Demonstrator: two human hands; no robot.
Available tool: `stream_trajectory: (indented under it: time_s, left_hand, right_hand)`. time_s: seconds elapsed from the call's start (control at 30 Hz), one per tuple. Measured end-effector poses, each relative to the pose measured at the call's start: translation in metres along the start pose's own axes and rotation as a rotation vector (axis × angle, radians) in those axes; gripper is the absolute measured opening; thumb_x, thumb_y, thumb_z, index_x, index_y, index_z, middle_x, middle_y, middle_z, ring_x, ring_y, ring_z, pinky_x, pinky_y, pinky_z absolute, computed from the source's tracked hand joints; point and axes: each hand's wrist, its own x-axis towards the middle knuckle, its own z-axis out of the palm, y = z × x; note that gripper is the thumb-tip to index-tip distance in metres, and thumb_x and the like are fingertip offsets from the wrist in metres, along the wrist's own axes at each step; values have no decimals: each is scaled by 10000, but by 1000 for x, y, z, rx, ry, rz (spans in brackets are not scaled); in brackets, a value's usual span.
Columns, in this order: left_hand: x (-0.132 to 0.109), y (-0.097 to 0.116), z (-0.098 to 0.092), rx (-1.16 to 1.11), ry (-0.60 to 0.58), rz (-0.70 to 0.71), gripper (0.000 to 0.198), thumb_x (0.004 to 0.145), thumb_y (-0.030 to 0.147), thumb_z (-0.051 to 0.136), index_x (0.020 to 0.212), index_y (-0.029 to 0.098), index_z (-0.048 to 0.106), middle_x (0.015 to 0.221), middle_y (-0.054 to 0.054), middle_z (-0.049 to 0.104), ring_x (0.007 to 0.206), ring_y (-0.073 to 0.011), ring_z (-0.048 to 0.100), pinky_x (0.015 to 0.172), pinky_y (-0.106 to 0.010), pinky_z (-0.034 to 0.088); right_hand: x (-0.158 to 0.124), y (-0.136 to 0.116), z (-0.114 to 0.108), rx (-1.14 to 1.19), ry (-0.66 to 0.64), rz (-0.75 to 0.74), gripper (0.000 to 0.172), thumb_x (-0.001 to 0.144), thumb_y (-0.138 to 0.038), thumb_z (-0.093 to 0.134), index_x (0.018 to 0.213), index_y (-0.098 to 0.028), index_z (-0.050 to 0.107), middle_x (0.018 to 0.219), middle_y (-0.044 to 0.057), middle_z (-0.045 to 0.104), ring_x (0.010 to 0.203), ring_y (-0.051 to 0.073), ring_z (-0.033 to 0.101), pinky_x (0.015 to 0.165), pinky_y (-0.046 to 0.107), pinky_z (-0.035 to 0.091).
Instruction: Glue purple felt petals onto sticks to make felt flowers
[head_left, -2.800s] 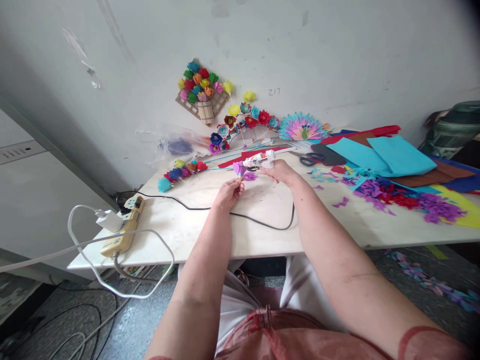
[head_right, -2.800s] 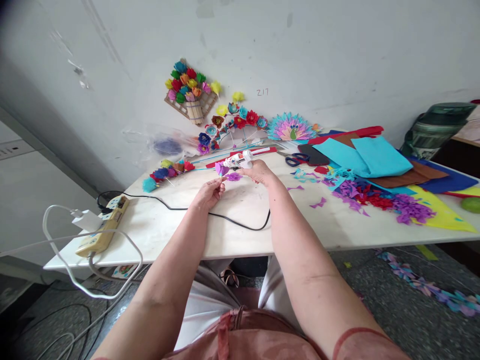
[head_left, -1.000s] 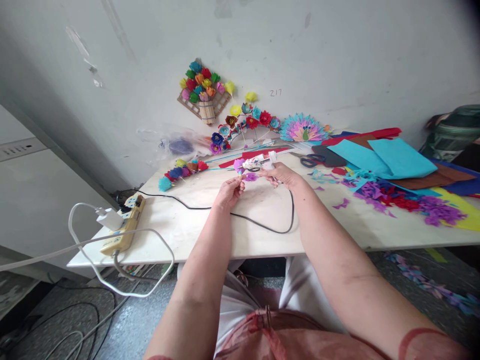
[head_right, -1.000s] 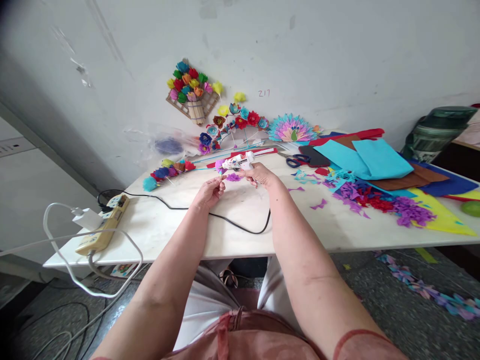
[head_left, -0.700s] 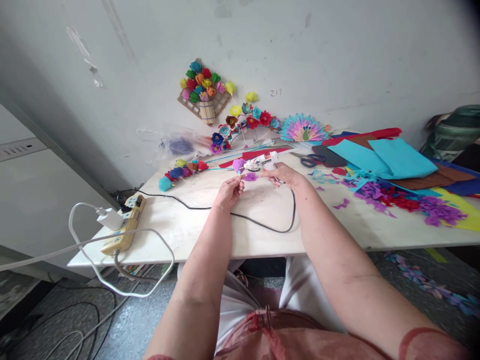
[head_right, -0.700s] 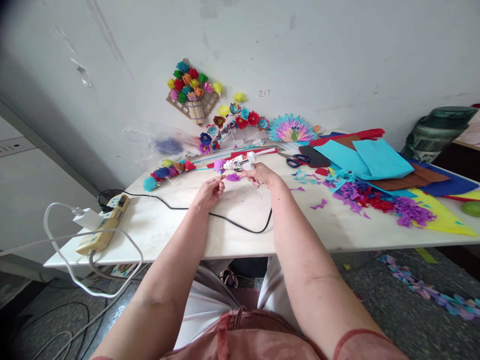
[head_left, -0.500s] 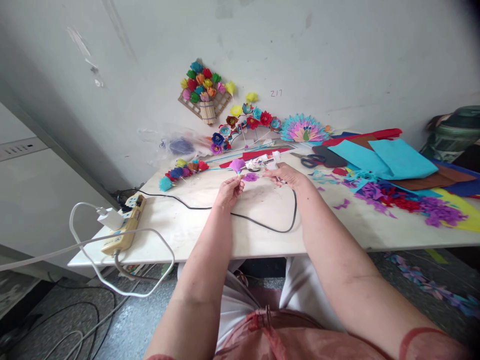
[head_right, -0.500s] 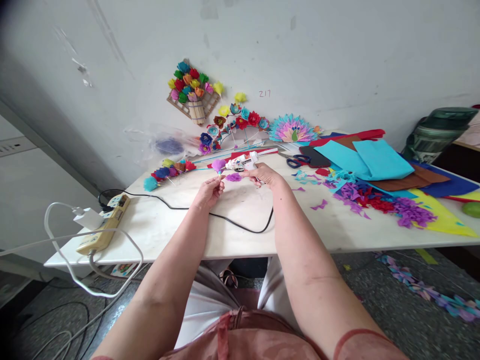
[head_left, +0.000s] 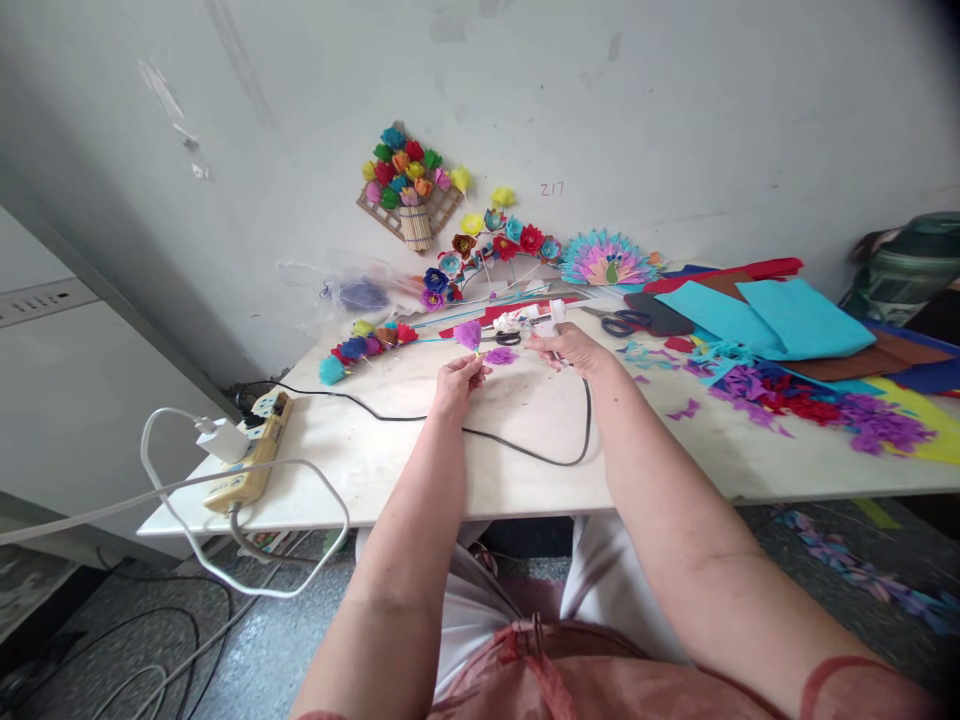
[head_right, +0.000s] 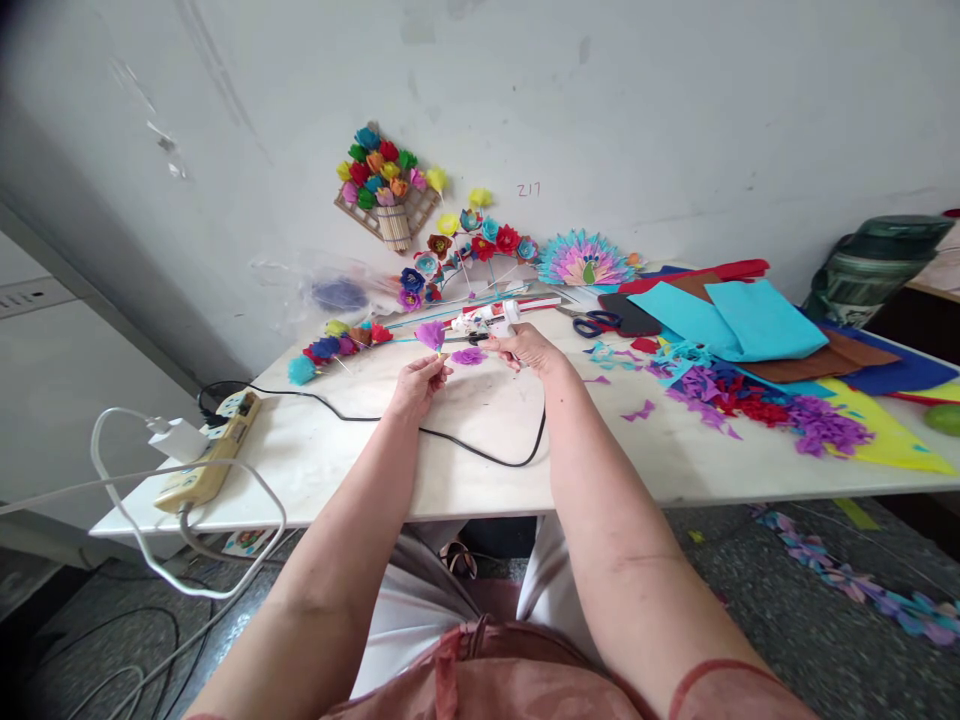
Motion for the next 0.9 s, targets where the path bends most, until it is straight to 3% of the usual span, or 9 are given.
stream_trajectory:
  time_s: [0.9]
  left_hand:
    - [-3, 3, 3, 15, 72, -17, 349, 524, 339, 772, 735, 98, 635, 582, -38, 611, 471, -52, 456, 454, -182, 318]
  right_hand:
    - [8, 6, 6, -150, 72, -29, 340, 557, -351, 734, 520, -154, 460, 345, -58, 403, 284, 46, 327, 297, 200, 237]
